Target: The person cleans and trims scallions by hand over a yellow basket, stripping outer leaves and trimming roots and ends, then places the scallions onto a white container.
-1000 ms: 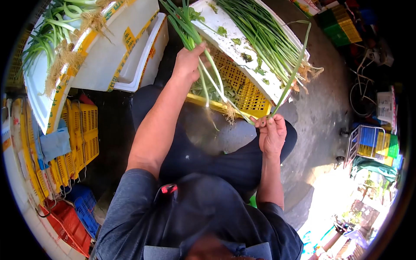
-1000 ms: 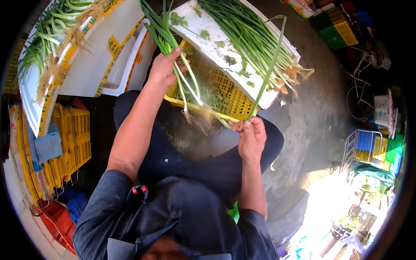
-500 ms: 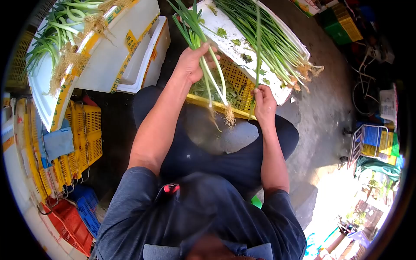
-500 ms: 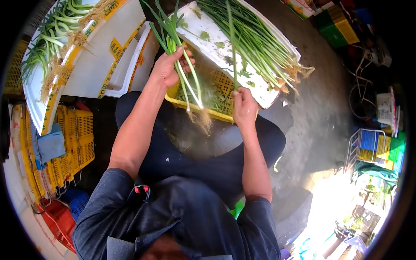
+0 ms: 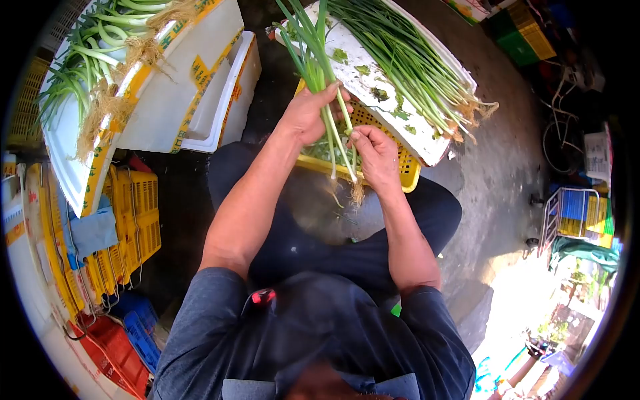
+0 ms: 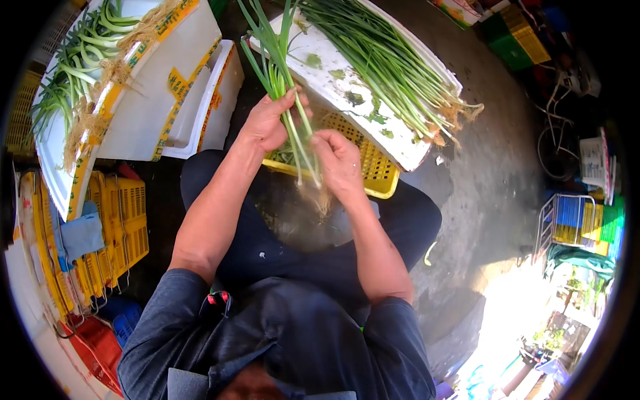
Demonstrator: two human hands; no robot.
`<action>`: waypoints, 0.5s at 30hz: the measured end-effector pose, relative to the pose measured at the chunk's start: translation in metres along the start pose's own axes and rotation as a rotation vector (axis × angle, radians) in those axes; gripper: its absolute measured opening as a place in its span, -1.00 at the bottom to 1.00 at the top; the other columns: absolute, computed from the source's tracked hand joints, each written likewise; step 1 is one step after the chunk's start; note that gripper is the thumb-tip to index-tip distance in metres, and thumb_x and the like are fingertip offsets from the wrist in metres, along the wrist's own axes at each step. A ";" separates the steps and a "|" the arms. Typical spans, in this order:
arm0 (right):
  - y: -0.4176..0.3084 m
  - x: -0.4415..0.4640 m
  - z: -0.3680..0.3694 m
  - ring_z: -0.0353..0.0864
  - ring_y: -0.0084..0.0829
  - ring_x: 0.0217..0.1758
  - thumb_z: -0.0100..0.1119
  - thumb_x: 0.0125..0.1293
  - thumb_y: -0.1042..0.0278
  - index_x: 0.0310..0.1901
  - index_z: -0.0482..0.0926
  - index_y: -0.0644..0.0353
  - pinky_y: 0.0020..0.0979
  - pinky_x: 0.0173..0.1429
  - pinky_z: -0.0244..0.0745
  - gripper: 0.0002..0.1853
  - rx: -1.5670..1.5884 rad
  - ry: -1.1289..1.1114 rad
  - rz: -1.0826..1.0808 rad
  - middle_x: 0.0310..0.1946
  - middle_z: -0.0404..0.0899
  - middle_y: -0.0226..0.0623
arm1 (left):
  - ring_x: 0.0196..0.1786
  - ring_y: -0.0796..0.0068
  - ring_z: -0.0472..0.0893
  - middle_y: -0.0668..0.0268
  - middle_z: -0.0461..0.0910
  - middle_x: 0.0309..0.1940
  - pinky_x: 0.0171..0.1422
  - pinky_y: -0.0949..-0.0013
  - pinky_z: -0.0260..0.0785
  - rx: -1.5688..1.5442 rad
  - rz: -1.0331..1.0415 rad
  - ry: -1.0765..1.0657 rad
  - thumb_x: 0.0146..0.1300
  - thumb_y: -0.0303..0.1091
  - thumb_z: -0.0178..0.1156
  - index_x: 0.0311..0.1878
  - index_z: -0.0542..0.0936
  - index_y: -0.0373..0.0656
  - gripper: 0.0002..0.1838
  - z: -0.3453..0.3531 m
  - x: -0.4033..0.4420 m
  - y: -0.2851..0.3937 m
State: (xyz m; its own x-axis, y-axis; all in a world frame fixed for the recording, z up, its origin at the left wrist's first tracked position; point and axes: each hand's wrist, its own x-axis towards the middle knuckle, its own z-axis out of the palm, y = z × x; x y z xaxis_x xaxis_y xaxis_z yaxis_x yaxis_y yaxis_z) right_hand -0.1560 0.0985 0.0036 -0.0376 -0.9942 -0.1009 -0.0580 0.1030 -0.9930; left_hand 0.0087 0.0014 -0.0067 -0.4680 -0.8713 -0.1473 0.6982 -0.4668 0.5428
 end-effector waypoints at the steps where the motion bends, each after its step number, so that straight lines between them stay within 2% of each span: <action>1: 0.003 -0.001 0.000 0.54 -0.66 -0.32 0.13 0.51 0.34 -0.09 0.63 0.28 -0.57 -0.15 0.44 -0.82 0.036 -0.006 0.027 -0.36 0.65 -0.45 | -0.19 0.28 0.67 0.25 0.65 -0.22 -0.03 0.22 0.58 -0.015 -0.002 -0.026 0.38 -0.33 0.29 0.04 0.55 -0.16 -0.76 -0.002 -0.001 -0.001; 5: 0.007 -0.005 0.002 0.53 -0.65 -0.39 0.11 0.51 0.33 -0.14 0.61 0.22 -0.57 -0.21 0.43 -0.84 0.171 0.025 0.120 -0.42 0.63 -0.46 | -0.20 0.32 0.66 0.25 0.64 -0.24 -0.02 0.23 0.59 -0.022 -0.043 -0.088 0.37 -0.34 0.30 0.01 0.55 -0.17 -0.77 -0.002 -0.001 -0.004; 8: 0.016 -0.008 0.002 0.54 -0.64 -0.37 0.10 0.51 0.31 -0.15 0.59 0.23 -0.57 -0.19 0.43 -0.83 0.190 0.055 0.135 -0.41 0.62 -0.45 | -0.25 0.35 0.67 0.32 0.66 -0.28 -0.12 0.26 0.53 0.031 -0.015 -0.078 0.43 -0.27 0.24 -0.01 0.57 -0.11 -0.82 0.000 0.002 -0.010; 11: 0.007 -0.011 0.003 0.54 -0.64 -0.33 0.11 0.50 0.34 -0.18 0.58 0.24 -0.56 -0.17 0.43 -0.84 0.302 0.075 0.151 -0.40 0.60 -0.44 | -0.22 0.35 0.66 0.27 0.64 -0.27 -0.09 0.23 0.58 0.049 -0.028 -0.045 0.35 -0.32 0.32 -0.02 0.57 -0.14 -0.78 0.003 0.000 -0.007; 15: 0.000 -0.010 0.007 0.57 -0.60 -0.31 0.15 0.48 0.36 -0.18 0.56 0.24 -0.52 -0.14 0.47 -0.87 0.139 0.079 0.090 -0.37 0.61 -0.41 | -0.25 0.34 0.66 0.29 0.65 -0.28 -0.12 0.24 0.56 0.116 -0.016 0.011 0.35 -0.30 0.33 0.00 0.57 -0.12 -0.76 0.005 -0.001 -0.008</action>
State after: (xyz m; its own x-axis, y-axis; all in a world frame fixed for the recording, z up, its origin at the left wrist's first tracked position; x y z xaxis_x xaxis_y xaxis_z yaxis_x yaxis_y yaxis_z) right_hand -0.1487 0.1084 0.0043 -0.1152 -0.9750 -0.1900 0.0876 0.1805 -0.9797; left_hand 0.0006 0.0065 -0.0064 -0.4722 -0.8657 -0.1661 0.6226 -0.4609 0.6325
